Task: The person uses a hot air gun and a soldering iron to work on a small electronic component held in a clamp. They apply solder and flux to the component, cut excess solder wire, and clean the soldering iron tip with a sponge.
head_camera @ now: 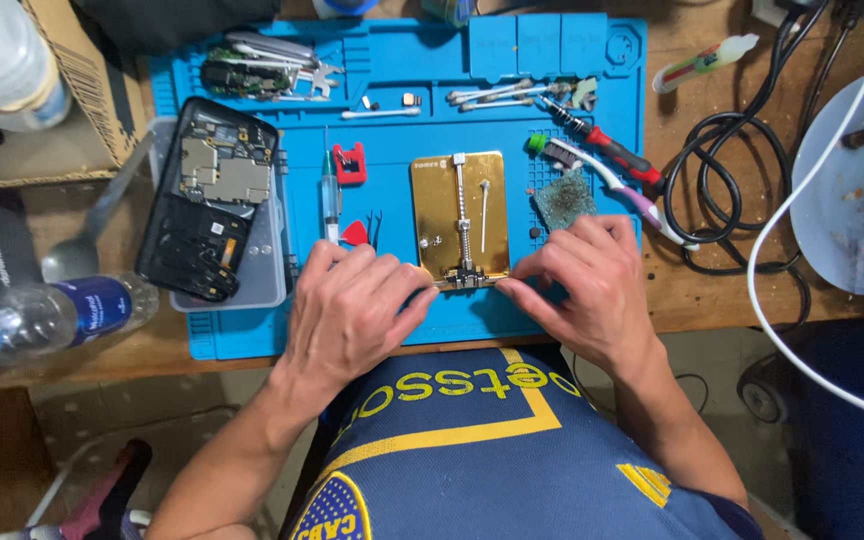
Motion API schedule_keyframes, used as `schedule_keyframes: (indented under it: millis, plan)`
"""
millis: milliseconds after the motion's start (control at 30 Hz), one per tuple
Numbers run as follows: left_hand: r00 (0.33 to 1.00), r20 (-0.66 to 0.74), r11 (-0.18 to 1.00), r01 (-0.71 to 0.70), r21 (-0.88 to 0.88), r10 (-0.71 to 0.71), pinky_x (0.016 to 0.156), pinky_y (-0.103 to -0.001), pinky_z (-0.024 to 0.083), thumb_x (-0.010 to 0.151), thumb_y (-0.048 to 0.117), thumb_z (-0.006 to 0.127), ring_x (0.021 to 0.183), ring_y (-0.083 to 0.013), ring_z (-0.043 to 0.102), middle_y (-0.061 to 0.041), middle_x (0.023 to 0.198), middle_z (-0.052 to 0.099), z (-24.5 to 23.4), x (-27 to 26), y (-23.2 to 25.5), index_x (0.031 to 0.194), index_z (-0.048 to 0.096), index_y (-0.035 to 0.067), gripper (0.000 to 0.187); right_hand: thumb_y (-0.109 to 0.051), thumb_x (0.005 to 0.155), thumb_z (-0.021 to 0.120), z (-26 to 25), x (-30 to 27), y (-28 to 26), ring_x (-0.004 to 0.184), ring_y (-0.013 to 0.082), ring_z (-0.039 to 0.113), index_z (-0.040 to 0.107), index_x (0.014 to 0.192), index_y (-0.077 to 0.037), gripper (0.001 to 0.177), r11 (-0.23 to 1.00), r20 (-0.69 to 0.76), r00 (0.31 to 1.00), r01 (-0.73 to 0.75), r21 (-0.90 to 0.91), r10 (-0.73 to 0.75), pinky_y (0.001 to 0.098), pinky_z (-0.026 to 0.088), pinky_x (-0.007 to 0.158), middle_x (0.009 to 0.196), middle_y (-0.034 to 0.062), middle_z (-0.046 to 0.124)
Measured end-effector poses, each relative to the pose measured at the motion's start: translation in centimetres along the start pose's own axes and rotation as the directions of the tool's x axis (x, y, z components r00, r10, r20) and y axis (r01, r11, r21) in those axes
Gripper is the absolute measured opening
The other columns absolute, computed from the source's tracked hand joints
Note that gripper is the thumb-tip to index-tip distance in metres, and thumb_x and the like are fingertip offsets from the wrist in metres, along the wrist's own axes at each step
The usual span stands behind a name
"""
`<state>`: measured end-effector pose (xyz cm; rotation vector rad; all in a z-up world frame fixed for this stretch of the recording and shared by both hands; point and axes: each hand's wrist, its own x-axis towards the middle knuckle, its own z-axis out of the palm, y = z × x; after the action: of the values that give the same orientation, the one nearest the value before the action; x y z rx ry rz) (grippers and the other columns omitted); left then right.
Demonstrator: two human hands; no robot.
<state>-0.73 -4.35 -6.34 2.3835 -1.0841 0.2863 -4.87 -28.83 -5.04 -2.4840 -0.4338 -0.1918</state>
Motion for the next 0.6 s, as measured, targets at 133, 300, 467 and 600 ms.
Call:
schedule_keyframes:
  millis: [133, 300, 467, 600]
  plan:
    - [0.995, -0.083, 0.999, -0.053, -0.004, 0.053, 0.070, -0.032, 0.041, 0.093, 0.029, 0.063, 0.058, -0.0163, 0.049, 0.004, 0.059, 0.043, 0.2, 0.0, 0.1, 0.079, 0.061, 0.019, 0.017, -0.038, 0.090, 0.067, 0.4, 0.2, 0.0, 0.063, 0.0207, 0.050, 0.064, 0.075, -0.019, 0.024, 0.999, -0.024, 0.999, 0.038, -0.007, -0.038, 0.0402, 0.039, 0.078, 0.059, -0.0029, 0.049]
    - [0.980, -0.187, 0.991, -0.086, -0.102, 0.066, 0.069, -0.031, 0.041, 0.093, 0.033, 0.062, 0.054, -0.0169, 0.046, 0.002, 0.057, 0.040, -0.3, 0.0, 0.0, 0.070, 0.055, 0.018, 0.028, -0.040, 0.093, 0.062, -0.4, 2.0, -0.4, 0.068, 0.0236, 0.054, 0.063, 0.079, -0.018, 0.026, 0.998, -0.035, 0.998, 0.049, -0.044, -0.051, 0.0420, 0.040, 0.079, 0.065, -0.0010, 0.052]
    - [0.974, -0.214, 0.983, -0.110, -0.146, 0.077, 0.068, -0.032, 0.041, 0.091, 0.032, 0.065, 0.054, -0.0175, 0.048, 0.002, 0.056, 0.041, -0.3, 0.1, -0.2, 0.067, 0.054, 0.019, 0.029, -0.036, 0.086, 0.070, -1.4, 7.2, -0.1, 0.080, 0.0254, 0.058, 0.061, 0.109, -0.016, 0.033, 0.947, -0.044, 0.995, 0.075, -0.312, -0.094, 0.0412, 0.043, 0.075, 0.085, 0.0026, 0.053]
    - [0.980, -0.168, 0.983, -0.126, -0.135, 0.102, 0.060, -0.037, 0.029, 0.092, 0.029, 0.066, 0.059, -0.0211, 0.046, -0.001, 0.063, 0.050, -1.0, 0.1, -0.1, 0.067, 0.055, 0.014, 0.031, -0.044, 0.092, 0.068, -0.4, 12.2, 0.9, 0.087, 0.0279, 0.057, 0.050, 0.132, -0.012, 0.054, 0.817, -0.006, 0.998, 0.045, -0.575, -0.060, 0.0397, 0.038, 0.067, 0.112, 0.0100, 0.055]
